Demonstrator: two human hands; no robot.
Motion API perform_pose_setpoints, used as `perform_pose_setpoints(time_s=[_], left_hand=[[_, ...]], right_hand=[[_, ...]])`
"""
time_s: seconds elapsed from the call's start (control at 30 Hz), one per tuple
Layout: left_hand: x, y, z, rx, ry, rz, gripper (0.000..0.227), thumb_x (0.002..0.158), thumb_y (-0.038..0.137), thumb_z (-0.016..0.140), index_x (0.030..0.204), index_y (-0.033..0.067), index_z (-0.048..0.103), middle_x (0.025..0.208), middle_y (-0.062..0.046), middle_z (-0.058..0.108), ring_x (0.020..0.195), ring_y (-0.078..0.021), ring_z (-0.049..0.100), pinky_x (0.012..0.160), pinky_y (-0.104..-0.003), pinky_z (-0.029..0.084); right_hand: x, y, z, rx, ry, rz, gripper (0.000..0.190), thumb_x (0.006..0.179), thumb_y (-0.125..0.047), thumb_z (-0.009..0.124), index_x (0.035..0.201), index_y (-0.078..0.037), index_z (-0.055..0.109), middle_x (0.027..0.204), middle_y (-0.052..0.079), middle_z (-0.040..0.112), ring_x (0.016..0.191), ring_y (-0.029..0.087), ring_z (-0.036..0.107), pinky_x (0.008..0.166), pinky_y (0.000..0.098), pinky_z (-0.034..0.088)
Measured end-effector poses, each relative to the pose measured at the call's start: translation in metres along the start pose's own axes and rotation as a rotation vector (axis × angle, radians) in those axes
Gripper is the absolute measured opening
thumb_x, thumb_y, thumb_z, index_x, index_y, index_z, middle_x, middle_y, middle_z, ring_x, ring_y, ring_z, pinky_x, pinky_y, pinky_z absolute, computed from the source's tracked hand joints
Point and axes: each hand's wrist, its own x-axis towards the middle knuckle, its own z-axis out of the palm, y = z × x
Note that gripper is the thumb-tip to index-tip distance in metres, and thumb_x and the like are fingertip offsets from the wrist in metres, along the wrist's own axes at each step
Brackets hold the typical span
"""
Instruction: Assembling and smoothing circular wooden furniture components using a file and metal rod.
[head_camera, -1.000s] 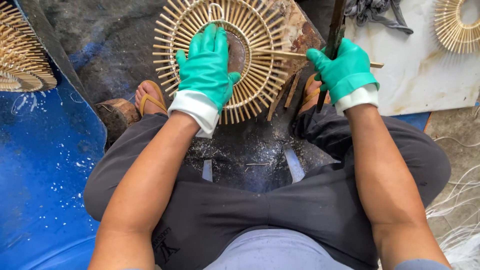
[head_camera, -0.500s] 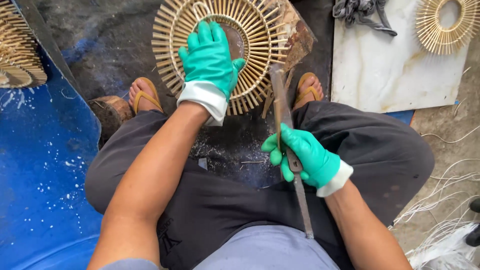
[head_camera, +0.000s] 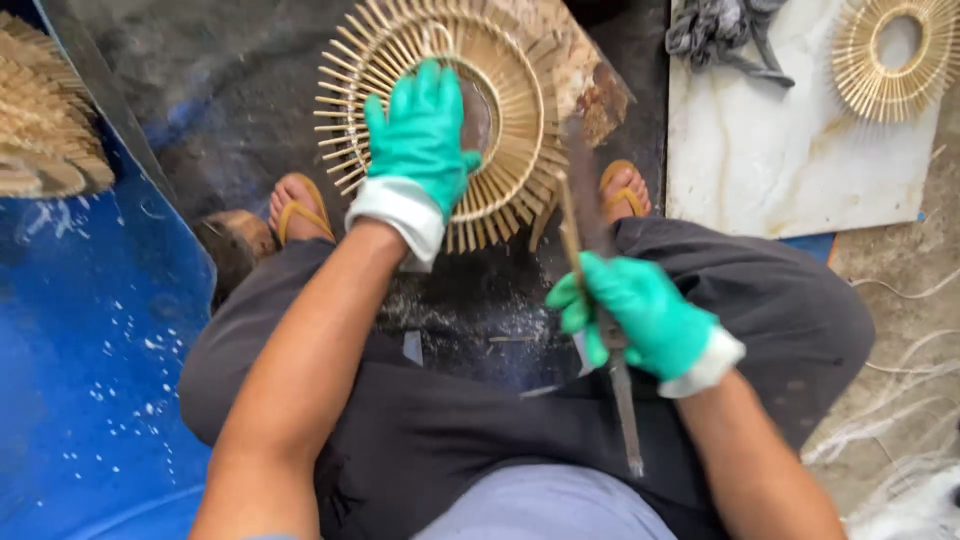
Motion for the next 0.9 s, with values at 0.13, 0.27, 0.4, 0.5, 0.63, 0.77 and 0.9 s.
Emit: perform_pose_setpoints(time_s=[0.13,0.27,0.4,0.5,0.63,0.77,0.9], left_hand=[[-0.011,0.005,0.009,0.115,0.007,-0.061,0.071,0.099,0.029,0.076,0.157,0.0141,0.039,0.162,-0.016,0.038,0.141,-0.0400,0.039,0.104,-0.074,0.031],[-0.008,0.013,-0.016,-0.101,-0.081,-0.177,0.092,0.081,0.044,0.083,0.152,0.0103,0.037,0.161,-0.017,0.032,0.144,-0.0391,0.033,0.105,-0.073,0.030],[-0.008,-0.001,0.005,-0.088,-0.032,-0.078,0.090,0.080,0.042,0.084,0.150,0.0077,0.040,0.160,-0.018,0.030,0.143,-0.0429,0.029,0.103,-0.075,0.028],[-0.011,0.003,-0.012,-0.110,-0.099,-0.098,0.088,0.080,0.040,0.084,0.150,0.0089,0.041,0.162,-0.017,0.029,0.145,-0.0411,0.029,0.106,-0.072,0.029],[-0.014,0.006,-0.012,-0.105,-0.061,-0.099,0.089,0.080,0.038,0.085,0.151,0.0068,0.042,0.162,-0.018,0.030,0.145,-0.0413,0.030,0.107,-0.073,0.029],[-0.010,0.002,-0.013,-0.103,-0.080,-0.071,0.087,0.082,0.038,0.083,0.152,0.0068,0.042,0.162,-0.017,0.031,0.146,-0.0409,0.031,0.109,-0.073,0.028],[-0.019,-0.001,-0.006,0.042,-0.005,0.018,0.090,0.079,0.038,0.082,0.154,0.0076,0.042,0.162,-0.018,0.031,0.142,-0.0414,0.033,0.104,-0.076,0.028]], right_hand=[[-0.006,-0.064,-0.020,-0.130,0.271,-0.076,0.049,0.096,-0.051,0.059,0.098,-0.003,0.071,0.074,0.006,0.072,0.054,0.015,0.069,0.038,0.0245,0.044],[0.049,-0.081,-0.064,-0.401,0.477,-0.342,0.037,0.100,-0.038,0.070,0.102,-0.001,0.065,0.077,0.007,0.071,0.060,0.016,0.067,0.050,0.0307,0.053],[0.099,-0.061,-0.077,-0.651,0.601,-0.306,0.042,0.099,-0.038,0.077,0.103,0.002,0.064,0.075,0.011,0.069,0.060,0.020,0.064,0.053,0.0361,0.051],[0.118,-0.049,-0.078,-0.688,0.569,-0.360,0.043,0.098,-0.040,0.077,0.102,0.000,0.064,0.074,0.012,0.069,0.061,0.019,0.067,0.053,0.0355,0.052],[0.117,-0.051,-0.074,-0.711,0.595,-0.286,0.050,0.098,-0.043,0.078,0.097,0.003,0.060,0.071,0.015,0.067,0.060,0.020,0.068,0.053,0.0371,0.052],[0.114,-0.055,-0.078,-0.663,0.561,-0.309,0.046,0.098,-0.042,0.078,0.097,0.001,0.062,0.070,0.013,0.067,0.058,0.019,0.066,0.051,0.0361,0.052],[0.109,-0.062,-0.088,-0.576,0.563,-0.331,0.044,0.098,-0.039,0.079,0.098,0.001,0.061,0.071,0.011,0.067,0.055,0.017,0.064,0.047,0.0354,0.050]])
